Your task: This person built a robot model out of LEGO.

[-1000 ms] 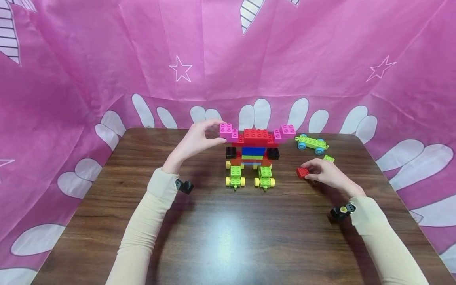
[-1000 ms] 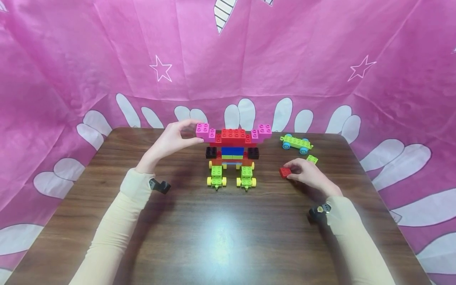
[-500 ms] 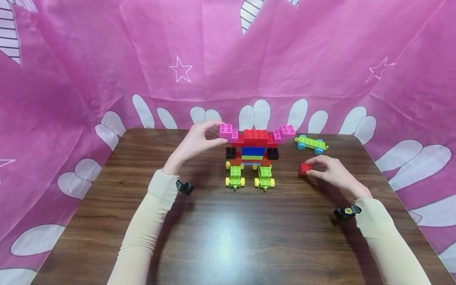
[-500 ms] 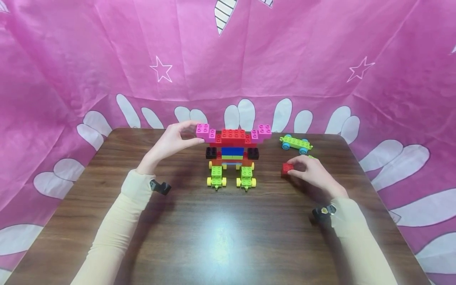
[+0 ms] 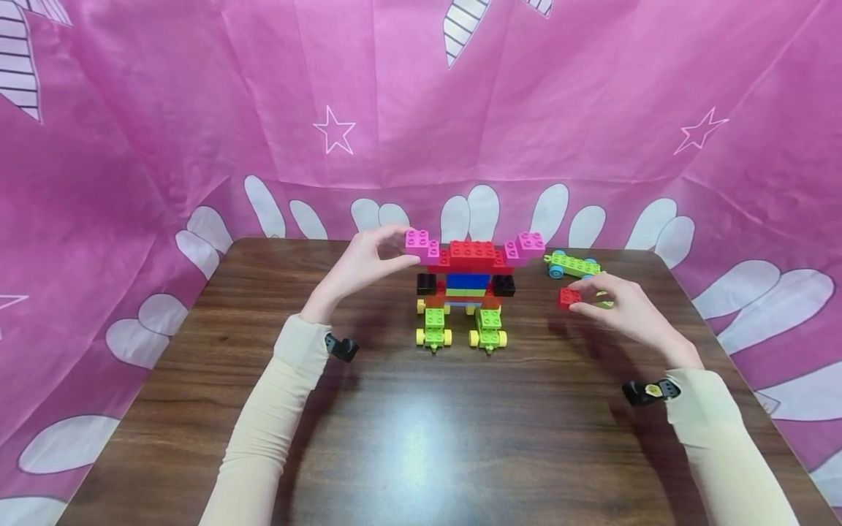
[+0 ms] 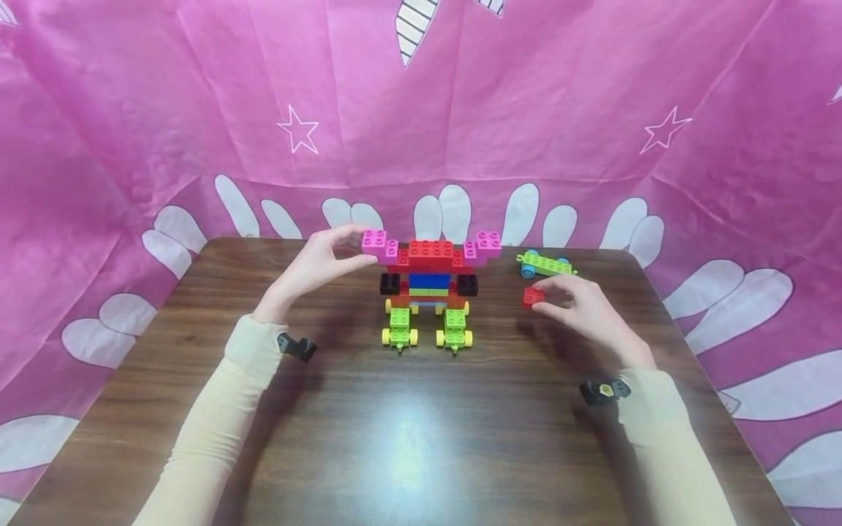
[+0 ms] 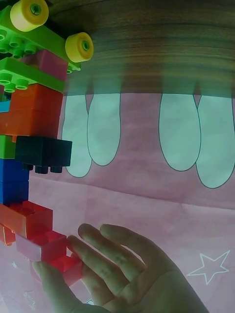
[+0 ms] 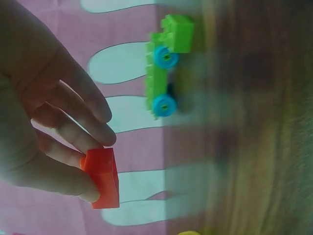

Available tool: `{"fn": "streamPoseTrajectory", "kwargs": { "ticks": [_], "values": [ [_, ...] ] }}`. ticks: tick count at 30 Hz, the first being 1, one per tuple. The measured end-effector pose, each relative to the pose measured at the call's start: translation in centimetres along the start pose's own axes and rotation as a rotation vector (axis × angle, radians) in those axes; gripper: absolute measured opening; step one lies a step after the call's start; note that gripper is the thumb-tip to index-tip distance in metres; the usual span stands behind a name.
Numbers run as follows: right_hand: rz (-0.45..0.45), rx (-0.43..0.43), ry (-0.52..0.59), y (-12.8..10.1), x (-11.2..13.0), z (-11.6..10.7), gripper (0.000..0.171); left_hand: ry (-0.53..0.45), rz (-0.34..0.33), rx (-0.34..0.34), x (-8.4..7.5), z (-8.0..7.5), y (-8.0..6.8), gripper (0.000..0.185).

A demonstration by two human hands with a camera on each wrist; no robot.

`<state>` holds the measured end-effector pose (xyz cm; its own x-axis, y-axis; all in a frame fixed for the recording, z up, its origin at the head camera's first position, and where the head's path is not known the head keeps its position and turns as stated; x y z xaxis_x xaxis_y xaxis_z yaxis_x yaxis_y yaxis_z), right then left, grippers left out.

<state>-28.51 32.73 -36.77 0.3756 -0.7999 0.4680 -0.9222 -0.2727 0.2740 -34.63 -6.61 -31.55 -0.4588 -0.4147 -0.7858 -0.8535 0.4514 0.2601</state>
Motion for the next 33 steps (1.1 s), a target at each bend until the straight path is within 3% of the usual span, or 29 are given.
{"fn": "streamPoseTrajectory", "kwargs": {
  "ticks": [10,21,33],
  "values": [
    [-0.156,-0.116,-0.059,0.9,4.1,-3.9,0.036,-0.027,-0.015,-0.006,0.5,0.1,0.1,0.046],
    [-0.296,-0.139,-0.067,2.1,9.2,-6.2,0.043,-0.045,-0.043,-0.019,0.7,0.1,-0.3,0.049],
    [-0.313,-0.105,-0.078,4.4,13.3,-6.9,0.041,-0.061,-0.041,-0.02,0.8,0.2,-0.3,0.051]
  ]
}}
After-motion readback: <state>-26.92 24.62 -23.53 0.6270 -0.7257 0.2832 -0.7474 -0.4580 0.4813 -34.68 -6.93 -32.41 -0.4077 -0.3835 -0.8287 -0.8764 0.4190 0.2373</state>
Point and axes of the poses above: each hand's wrist, its own y-axis towards the middle knuckle, its own z-axis out of the palm, x = y × z, the point moved 7 cm from there along y, towards the middle knuckle, and after that the axes turned 2 degrees about -z, right-handed, at the moved point
